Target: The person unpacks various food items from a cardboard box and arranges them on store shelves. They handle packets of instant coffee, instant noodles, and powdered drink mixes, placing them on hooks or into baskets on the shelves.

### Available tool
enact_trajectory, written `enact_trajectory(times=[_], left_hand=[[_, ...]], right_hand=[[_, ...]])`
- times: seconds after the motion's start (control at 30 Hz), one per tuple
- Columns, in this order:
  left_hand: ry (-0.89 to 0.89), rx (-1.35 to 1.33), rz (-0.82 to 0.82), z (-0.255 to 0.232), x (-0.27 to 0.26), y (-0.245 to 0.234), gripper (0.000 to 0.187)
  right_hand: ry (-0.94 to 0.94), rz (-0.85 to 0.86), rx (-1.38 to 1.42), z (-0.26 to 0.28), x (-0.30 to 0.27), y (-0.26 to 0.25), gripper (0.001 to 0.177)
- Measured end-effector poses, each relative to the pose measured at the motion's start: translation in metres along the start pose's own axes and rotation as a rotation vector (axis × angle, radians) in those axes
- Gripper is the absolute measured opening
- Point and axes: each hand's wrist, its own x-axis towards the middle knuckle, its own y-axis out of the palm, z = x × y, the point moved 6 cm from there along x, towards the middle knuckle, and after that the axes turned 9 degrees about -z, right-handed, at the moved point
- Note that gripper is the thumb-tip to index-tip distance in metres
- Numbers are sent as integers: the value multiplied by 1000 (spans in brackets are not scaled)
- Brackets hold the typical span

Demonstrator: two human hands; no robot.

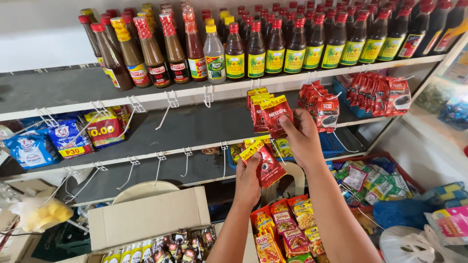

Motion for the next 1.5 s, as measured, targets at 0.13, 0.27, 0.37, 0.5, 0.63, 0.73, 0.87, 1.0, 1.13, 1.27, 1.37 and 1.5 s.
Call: enact_trajectory(times=[0.13,0.27,0.37,0.5,0.63,0.73,0.87,1.0,1.13,1.27,1.37,1.5], left_hand=[[11,3,-5,-10,-7,1,27],[0,25,-32,-9,-8,-6,26],[4,40,-26,-9,-12,-6,27],[38,40,-8,-8,-9,-8,28],[31,39,-9,-11,-11,-2,29],[12,52,-36,-11,-11,-5,30],[33,61,-13,-9,-12,-7,29],[56,98,-16,-17,-15,0,29],[80,152,-25,-21,-10,-6,29],[127,187,-28,-30,13,-5,27],[158,183,16,-39,35,15,25],[217,228,129,-42,39,38,25]], right_hand=[[-76,25,-101,2,2,9,23],[-57,-28,-104,-7,4,7,21],[-33,-69,-131,-4,2,9,21],[28,-85,-79,1,-1,16,21],[-63,-136,-274,-14,8,3,23],[-78,-108,-116,-9,3,7,22],[3,-98,-95,-9,4,12,23],[18,-109,-201,-17,9,11,25],[-63,-147,-598,-31,6,-2,37],[-228,-77,-397,-40,15,-1,52],[-124,19,-126,-41,19,6,56],[-100,63,-249,-45,21,16,46]])
